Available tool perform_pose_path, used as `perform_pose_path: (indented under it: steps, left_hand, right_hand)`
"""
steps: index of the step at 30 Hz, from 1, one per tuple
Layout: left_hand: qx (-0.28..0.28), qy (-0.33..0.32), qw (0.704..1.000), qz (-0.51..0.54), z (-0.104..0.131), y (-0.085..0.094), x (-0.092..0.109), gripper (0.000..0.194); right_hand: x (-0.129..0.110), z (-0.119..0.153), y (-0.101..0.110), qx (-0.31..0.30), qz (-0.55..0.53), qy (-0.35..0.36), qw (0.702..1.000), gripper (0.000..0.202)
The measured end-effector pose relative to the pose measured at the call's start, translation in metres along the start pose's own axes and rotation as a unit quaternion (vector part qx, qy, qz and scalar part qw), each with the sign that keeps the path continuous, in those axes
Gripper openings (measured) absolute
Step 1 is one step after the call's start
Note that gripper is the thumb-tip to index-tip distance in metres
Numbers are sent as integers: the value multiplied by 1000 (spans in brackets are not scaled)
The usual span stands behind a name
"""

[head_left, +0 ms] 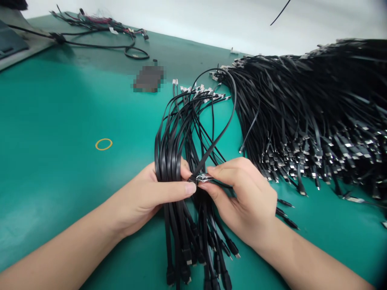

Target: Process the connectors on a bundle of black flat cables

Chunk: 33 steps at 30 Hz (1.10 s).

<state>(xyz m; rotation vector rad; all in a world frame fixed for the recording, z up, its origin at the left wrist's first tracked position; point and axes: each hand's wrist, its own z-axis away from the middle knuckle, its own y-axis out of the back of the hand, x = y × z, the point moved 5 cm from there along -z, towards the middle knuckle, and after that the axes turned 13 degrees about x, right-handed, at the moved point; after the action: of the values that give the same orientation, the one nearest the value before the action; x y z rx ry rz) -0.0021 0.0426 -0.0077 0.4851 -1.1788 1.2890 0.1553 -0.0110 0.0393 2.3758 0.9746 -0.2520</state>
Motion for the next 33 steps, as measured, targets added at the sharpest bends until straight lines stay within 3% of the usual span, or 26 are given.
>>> perform_pose_path:
  steps: [9, 14, 17, 22, 25, 27, 30, 33]
  left_hand:
    - [-4, -5, 1000, 6, 1, -2, 0, 23]
    - [-5, -1, 1000, 20, 3, -2, -1, 25]
    - [-4, -3, 1000, 7, 2, -3, 0, 28]
    - [-1, -17, 1000, -19, 1, -3, 0, 31]
    - [-1, -17, 1000, -13, 3, -4, 2, 31]
    - [-3, -15, 1000, -11, 6, -5, 3, 30]
    - [-1, -22, 1000, -9, 8, -5, 5, 30]
    - [-5, -34, 999, -3, 8, -5, 6, 30]
  right_hand:
    - [-4, -3, 3, 1, 33, 33, 999, 11]
    - [-5, -8, 17, 65, 40, 31, 997, 19]
    - [-14, -11, 29, 78, 24, 72, 994, 21]
    - [-31, -7, 33, 40, -12, 176, 984, 13]
    - [-34, -2, 26, 0, 5, 198, 980, 13]
    - [-32, 0, 24, 1, -2, 169, 986, 15]
    - [-22, 1, 23, 25, -50, 57, 997, 15]
    - [-14, 5, 18, 1, -81, -27, 996, 12]
